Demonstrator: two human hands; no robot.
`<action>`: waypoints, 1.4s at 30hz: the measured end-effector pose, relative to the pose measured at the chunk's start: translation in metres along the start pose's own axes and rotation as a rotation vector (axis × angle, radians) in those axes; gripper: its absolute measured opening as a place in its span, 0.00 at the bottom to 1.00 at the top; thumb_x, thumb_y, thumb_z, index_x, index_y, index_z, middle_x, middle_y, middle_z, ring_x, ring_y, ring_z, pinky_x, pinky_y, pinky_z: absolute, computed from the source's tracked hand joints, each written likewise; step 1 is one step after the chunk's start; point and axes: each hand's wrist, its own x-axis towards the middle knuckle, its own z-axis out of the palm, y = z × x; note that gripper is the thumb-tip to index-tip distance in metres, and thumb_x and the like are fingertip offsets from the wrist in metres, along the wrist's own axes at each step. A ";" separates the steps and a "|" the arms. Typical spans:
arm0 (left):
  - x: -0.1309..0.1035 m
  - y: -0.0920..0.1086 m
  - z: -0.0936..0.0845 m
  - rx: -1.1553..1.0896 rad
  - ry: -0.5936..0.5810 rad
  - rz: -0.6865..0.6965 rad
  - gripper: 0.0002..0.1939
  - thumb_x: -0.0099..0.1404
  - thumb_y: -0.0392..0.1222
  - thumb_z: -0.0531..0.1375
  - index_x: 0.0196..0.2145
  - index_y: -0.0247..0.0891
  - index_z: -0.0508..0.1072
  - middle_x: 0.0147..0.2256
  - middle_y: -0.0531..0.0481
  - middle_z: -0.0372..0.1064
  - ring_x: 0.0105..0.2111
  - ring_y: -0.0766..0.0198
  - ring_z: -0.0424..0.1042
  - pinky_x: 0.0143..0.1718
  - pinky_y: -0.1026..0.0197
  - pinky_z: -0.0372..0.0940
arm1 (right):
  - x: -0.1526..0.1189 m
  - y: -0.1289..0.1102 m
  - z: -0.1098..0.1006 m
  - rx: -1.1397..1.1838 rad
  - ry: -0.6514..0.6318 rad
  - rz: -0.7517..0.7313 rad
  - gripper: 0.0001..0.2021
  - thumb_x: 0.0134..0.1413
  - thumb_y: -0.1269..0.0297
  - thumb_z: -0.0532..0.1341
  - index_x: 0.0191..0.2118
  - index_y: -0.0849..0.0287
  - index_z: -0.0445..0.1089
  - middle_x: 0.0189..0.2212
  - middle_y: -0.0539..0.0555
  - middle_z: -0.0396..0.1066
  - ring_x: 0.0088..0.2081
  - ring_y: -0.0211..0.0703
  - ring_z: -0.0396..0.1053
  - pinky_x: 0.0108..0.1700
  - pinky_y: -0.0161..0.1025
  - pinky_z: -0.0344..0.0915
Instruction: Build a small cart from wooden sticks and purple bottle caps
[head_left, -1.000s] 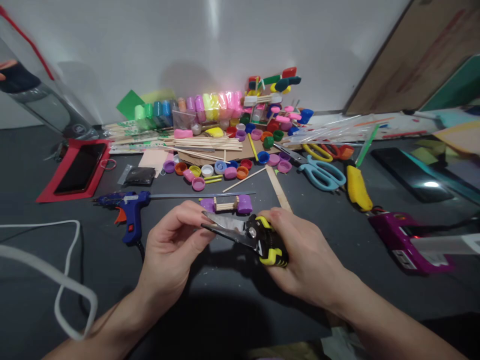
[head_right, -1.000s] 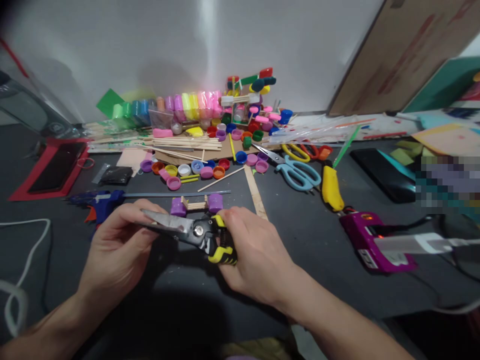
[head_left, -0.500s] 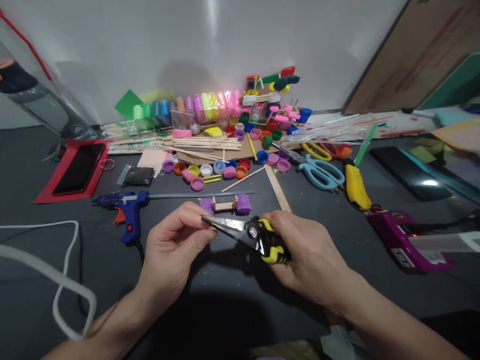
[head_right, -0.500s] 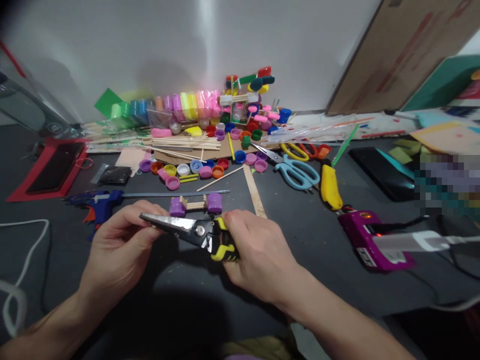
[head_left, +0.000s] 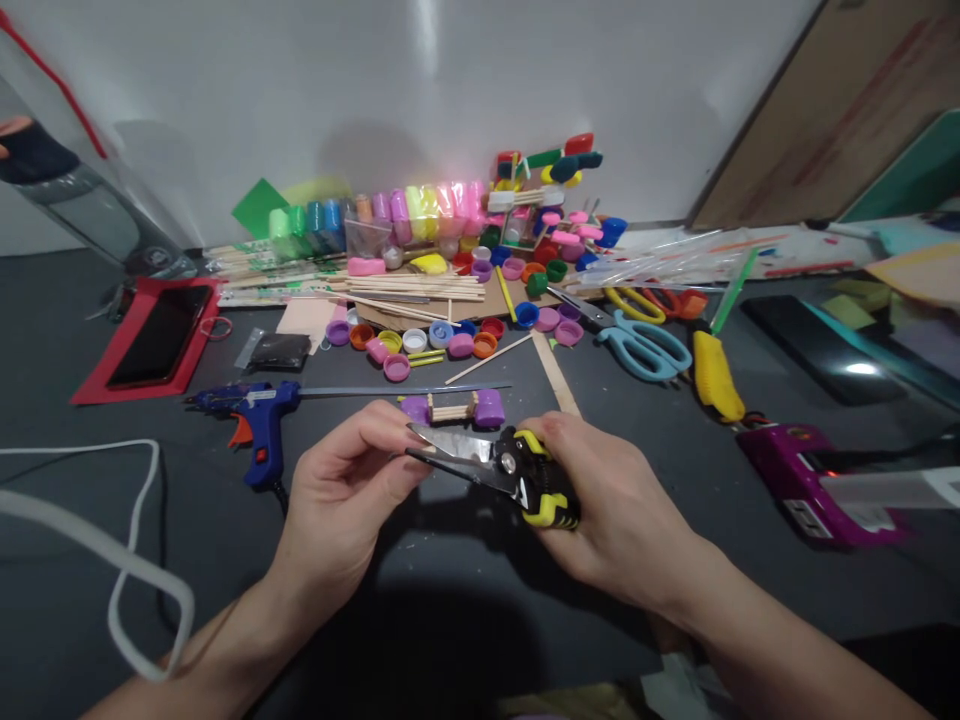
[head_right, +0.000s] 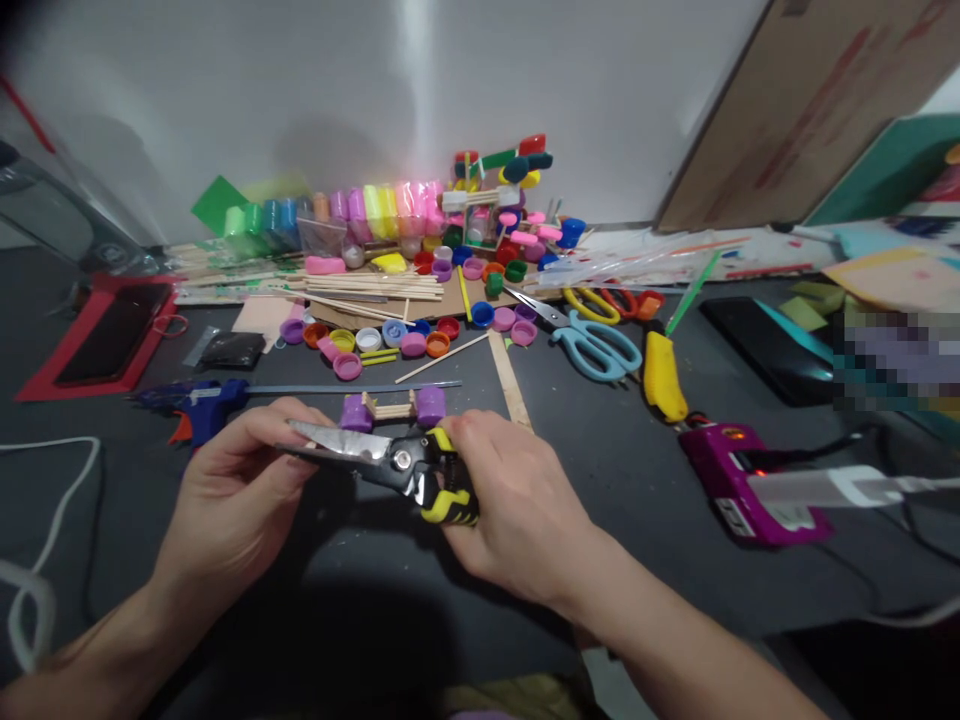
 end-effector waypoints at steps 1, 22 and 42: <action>0.000 0.000 -0.001 -0.002 -0.003 -0.008 0.04 0.62 0.35 0.67 0.31 0.42 0.78 0.31 0.51 0.71 0.34 0.66 0.70 0.36 0.66 0.66 | 0.000 0.000 0.000 -0.002 -0.004 -0.007 0.17 0.42 0.72 0.56 0.42 0.59 0.63 0.32 0.56 0.71 0.31 0.47 0.68 0.32 0.39 0.63; 0.000 0.001 -0.002 0.014 -0.059 -0.054 0.03 0.63 0.37 0.66 0.32 0.43 0.80 0.32 0.50 0.71 0.34 0.65 0.69 0.36 0.64 0.65 | 0.001 0.001 -0.005 0.078 -0.047 0.007 0.15 0.44 0.72 0.57 0.41 0.59 0.64 0.32 0.55 0.72 0.29 0.44 0.67 0.30 0.37 0.62; 0.002 0.000 -0.002 -0.018 -0.065 -0.087 0.03 0.64 0.38 0.66 0.33 0.44 0.80 0.31 0.52 0.71 0.32 0.66 0.69 0.35 0.65 0.64 | 0.002 0.002 -0.005 0.092 -0.010 0.043 0.14 0.44 0.71 0.57 0.41 0.61 0.65 0.31 0.55 0.71 0.30 0.45 0.68 0.31 0.38 0.63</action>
